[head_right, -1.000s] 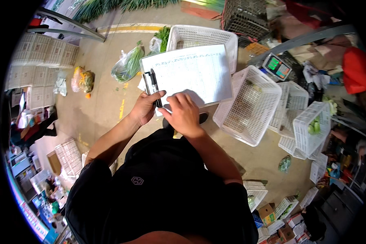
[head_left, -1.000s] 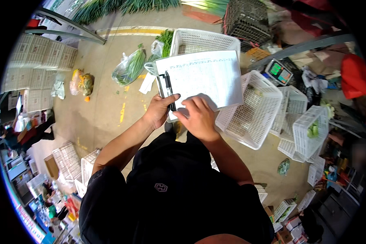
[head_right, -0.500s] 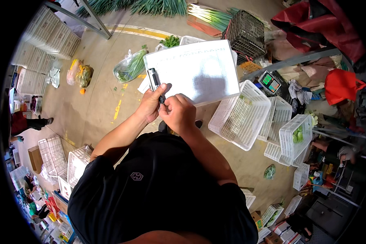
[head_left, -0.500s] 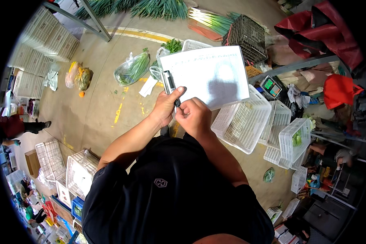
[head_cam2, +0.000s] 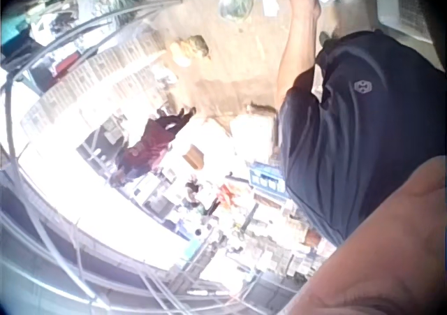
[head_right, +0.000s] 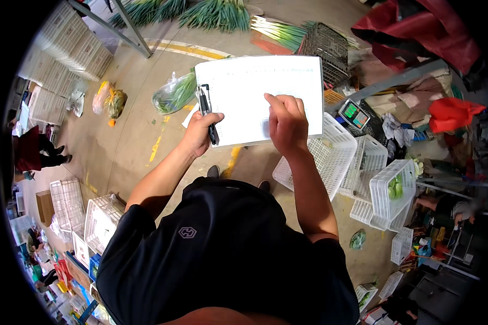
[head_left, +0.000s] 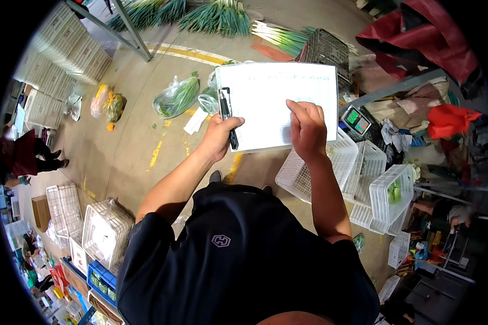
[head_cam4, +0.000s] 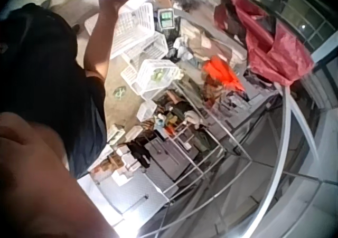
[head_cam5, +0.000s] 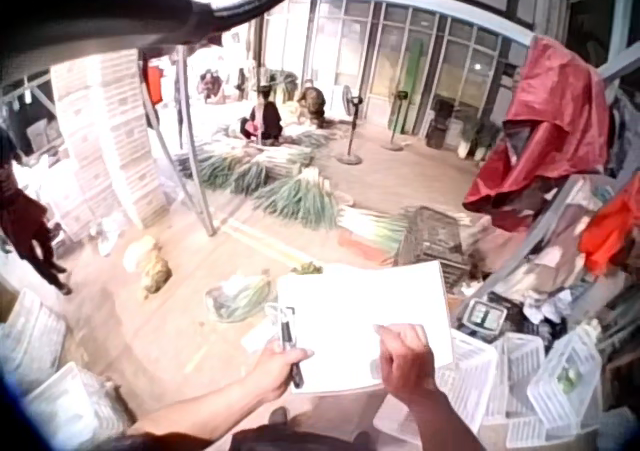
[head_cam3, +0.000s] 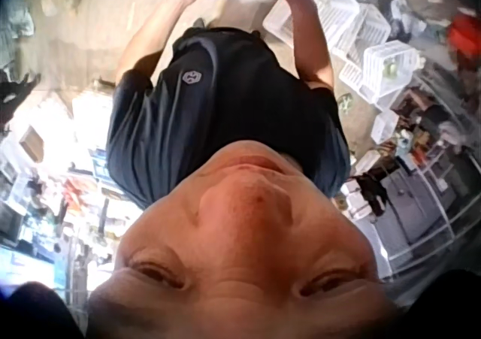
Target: The person handles plastic-wrapped leafy vegetables, moving them between white plastic crates. They use a pen to write on a clipboard while standing in a warehouse environment filled with produce. The person also picks up and moves empty crates and points at items on the clipboard.
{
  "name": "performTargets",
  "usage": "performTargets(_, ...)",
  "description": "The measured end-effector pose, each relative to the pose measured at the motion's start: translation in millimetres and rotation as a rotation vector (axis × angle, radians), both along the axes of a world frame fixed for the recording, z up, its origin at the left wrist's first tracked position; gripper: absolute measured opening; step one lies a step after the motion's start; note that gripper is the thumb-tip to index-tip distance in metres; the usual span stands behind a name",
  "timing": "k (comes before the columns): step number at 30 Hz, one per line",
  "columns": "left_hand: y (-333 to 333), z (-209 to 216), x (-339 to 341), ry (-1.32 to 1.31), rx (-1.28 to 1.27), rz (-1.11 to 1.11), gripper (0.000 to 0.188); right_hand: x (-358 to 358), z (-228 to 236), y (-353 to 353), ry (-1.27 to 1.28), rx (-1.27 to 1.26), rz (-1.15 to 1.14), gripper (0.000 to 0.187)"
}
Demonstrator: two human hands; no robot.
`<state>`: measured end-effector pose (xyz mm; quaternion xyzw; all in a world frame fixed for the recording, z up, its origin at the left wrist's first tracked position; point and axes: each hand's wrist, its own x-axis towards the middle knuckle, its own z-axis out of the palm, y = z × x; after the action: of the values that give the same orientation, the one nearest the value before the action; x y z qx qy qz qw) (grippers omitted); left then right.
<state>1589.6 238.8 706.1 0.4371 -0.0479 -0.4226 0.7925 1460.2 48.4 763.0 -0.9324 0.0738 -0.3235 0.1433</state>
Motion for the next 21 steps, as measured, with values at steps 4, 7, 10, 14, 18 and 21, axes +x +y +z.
performTargets(4, -39, 9, -36, 0.005, -0.01, -0.032, 0.036, -43, 6, -39, -0.009, -0.035, -0.03, 0.029)
performTargets(7, -66, 10, -66, 0.02, -0.009, -0.056, 0.037, -84, 9, -67, 0.04, -0.045, -0.049, 0.032)
performTargets(10, -88, 12, -93, 0.027, 0.007, -0.086, 0.038, -119, 11, -87, 0.05, -0.039, -0.037, 0.033)
performTargets(14, -109, 5, -123, 0.02, 0.004, -0.068, 0.038, -154, 1, -97, 0.078, -0.056, 0.01, 0.034)
performTargets(18, -115, 2, -141, 0.04, 0.03, -0.084, 0.038, -175, -7, -100, 0.057, -0.075, 0.041, 0.039)
performTargets(21, -112, 8, -148, 0.029, 0.026, -0.047, 0.038, -176, -4, -98, 0.063, -0.047, 0.069, 0.042)
